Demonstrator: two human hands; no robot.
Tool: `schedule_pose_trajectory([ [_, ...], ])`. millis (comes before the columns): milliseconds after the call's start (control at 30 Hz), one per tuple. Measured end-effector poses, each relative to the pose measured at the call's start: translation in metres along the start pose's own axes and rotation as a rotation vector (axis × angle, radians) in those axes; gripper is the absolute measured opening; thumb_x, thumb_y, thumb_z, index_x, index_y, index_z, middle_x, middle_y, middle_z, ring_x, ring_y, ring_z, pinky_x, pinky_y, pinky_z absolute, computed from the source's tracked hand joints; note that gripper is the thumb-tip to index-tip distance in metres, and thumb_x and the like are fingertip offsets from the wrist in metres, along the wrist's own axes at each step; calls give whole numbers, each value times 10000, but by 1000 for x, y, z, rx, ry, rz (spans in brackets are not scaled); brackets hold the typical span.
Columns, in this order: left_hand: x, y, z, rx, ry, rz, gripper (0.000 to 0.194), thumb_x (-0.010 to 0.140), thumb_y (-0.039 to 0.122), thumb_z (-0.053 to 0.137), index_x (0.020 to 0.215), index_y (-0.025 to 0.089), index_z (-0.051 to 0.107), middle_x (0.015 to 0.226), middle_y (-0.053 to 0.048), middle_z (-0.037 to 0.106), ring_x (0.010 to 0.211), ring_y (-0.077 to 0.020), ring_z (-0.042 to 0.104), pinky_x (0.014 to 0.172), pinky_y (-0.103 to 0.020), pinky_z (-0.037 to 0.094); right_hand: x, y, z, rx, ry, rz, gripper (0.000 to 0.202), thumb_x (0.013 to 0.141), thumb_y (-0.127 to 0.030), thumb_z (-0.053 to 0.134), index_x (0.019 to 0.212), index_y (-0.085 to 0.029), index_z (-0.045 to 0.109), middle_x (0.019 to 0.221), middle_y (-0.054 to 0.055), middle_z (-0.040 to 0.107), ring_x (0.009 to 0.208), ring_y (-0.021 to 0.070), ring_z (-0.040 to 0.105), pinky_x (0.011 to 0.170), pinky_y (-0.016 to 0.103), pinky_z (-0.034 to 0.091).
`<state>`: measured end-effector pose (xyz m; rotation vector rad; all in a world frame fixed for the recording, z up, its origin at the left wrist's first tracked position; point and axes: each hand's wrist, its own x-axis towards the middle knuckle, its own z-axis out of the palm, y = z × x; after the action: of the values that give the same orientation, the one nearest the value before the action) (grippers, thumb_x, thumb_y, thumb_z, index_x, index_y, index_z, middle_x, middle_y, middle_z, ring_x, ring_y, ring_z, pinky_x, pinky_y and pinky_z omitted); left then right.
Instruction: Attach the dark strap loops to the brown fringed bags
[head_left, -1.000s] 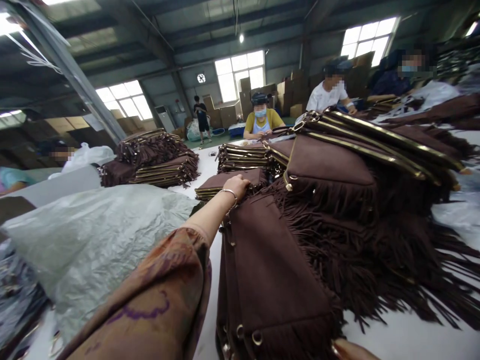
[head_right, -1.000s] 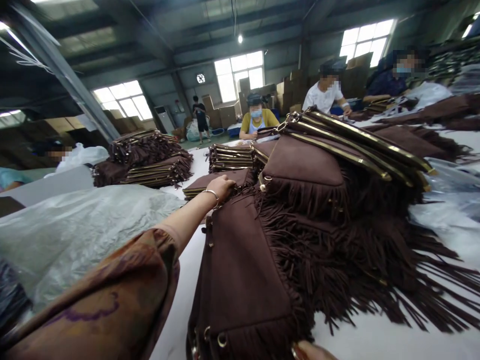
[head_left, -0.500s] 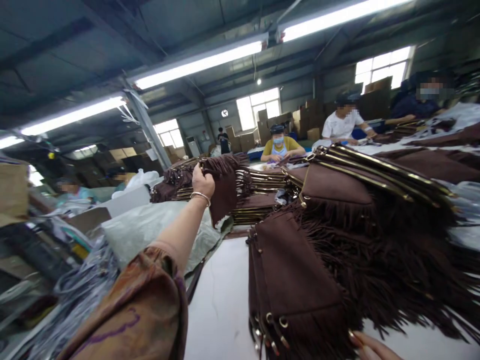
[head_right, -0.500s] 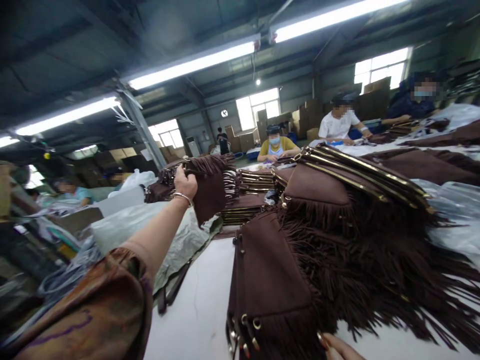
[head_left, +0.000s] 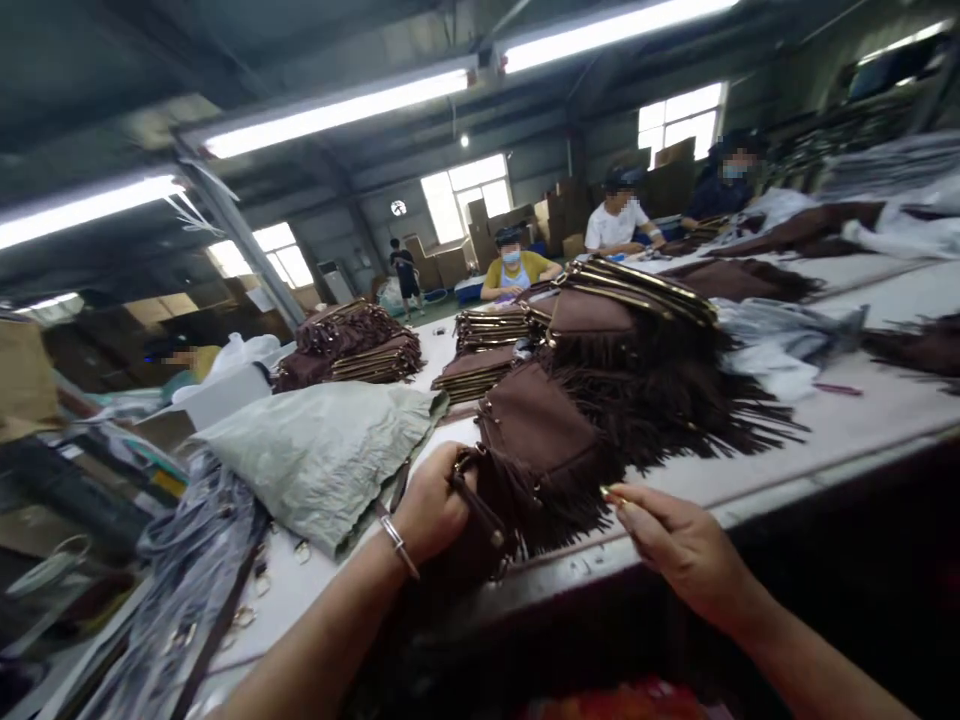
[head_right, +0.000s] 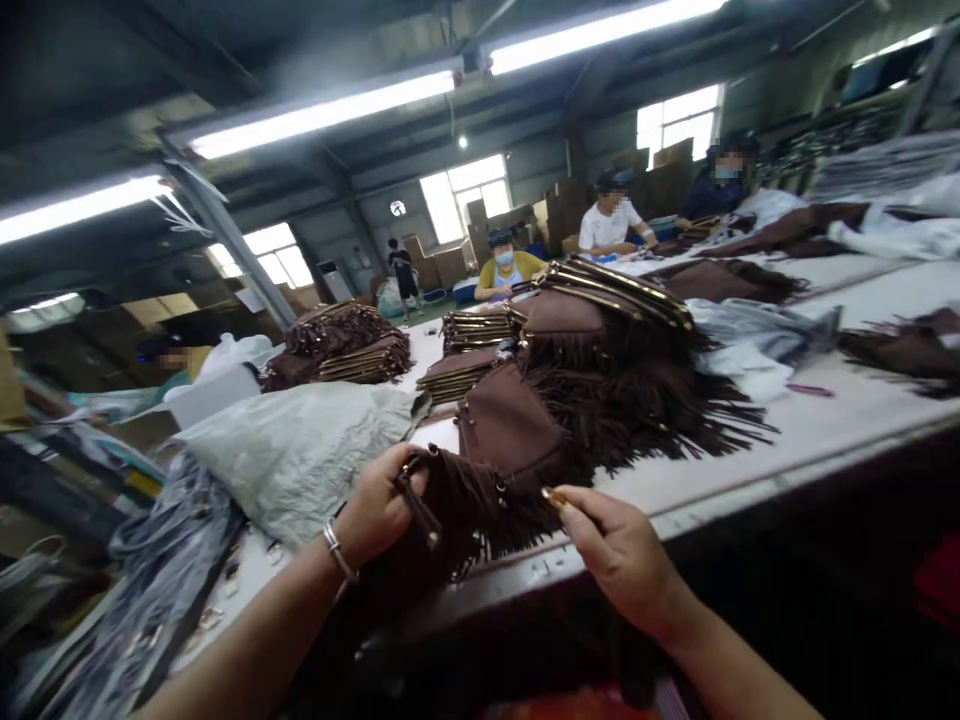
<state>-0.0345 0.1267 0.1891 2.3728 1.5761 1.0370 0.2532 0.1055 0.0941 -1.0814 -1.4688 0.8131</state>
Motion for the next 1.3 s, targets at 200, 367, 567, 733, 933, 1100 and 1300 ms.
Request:
schedule_pose_trajectory([
  [200, -39, 39, 59, -125, -72, 115, 345, 918, 257, 523, 1249, 172, 570, 1177, -118, 699, 1063, -213, 671, 934, -338, 545, -19, -54, 11, -225, -120, -260, 282, 949, -321, 462, 1054, -198, 693, 995, 66, 751, 906, 185, 693, 802, 288, 555],
  [367, -56, 57, 68, -152, -119, 199, 249, 932, 251, 497, 1154, 203, 598, 1019, -78, 738, 893, -187, 703, 803, -305, 572, -34, -55, 9, -312, -61, -268, 264, 952, -288, 448, 1027, -197, 684, 986, 58, 747, 903, 177, 687, 802, 282, 542],
  [567, -59, 63, 66, -164, -163, 270, 326, 899, 178, 474, 1206, 205, 582, 1047, -76, 733, 917, -181, 696, 835, -300, 556, -42, -51, 11, -349, -59, -232, 268, 941, -298, 453, 1029, -194, 684, 944, 54, 743, 867, 182, 686, 790, 299, 546],
  [733, -60, 69, 67, -127, -111, 244, 179, 881, 197, 520, 1011, 211, 642, 872, -49, 736, 774, -167, 683, 732, -281, 541, -45, -48, 15, -389, -34, -265, 248, 935, -273, 456, 1023, -190, 673, 971, 67, 741, 881, 188, 686, 797, 308, 550],
  [933, -65, 76, 77, -101, -86, 290, 123, 897, 196, 497, 915, 199, 618, 774, -46, 702, 682, -147, 657, 656, -248, 517, -46, -44, 20, -485, -32, -249, 215, 954, -262, 435, 1003, -192, 632, 941, 69, 718, 868, 199, 674, 778, 325, 542],
  [1100, -64, 77, 85, -23, -12, 266, 142, 915, 197, 466, 863, 205, 598, 736, -42, 688, 669, -158, 659, 657, -261, 522, -49, -37, 26, -586, 4, -309, 217, 960, -219, 403, 1020, -170, 606, 939, 100, 698, 882, 226, 658, 814, 374, 543],
  [1300, -62, 74, 89, -22, 36, 175, 153, 925, 227, 456, 836, 222, 580, 721, -29, 672, 646, -156, 641, 637, -267, 505, -48, -30, 38, -674, 72, -349, 237, 971, -228, 387, 1058, -139, 589, 900, 121, 680, 872, 241, 653, 793, 383, 555],
])
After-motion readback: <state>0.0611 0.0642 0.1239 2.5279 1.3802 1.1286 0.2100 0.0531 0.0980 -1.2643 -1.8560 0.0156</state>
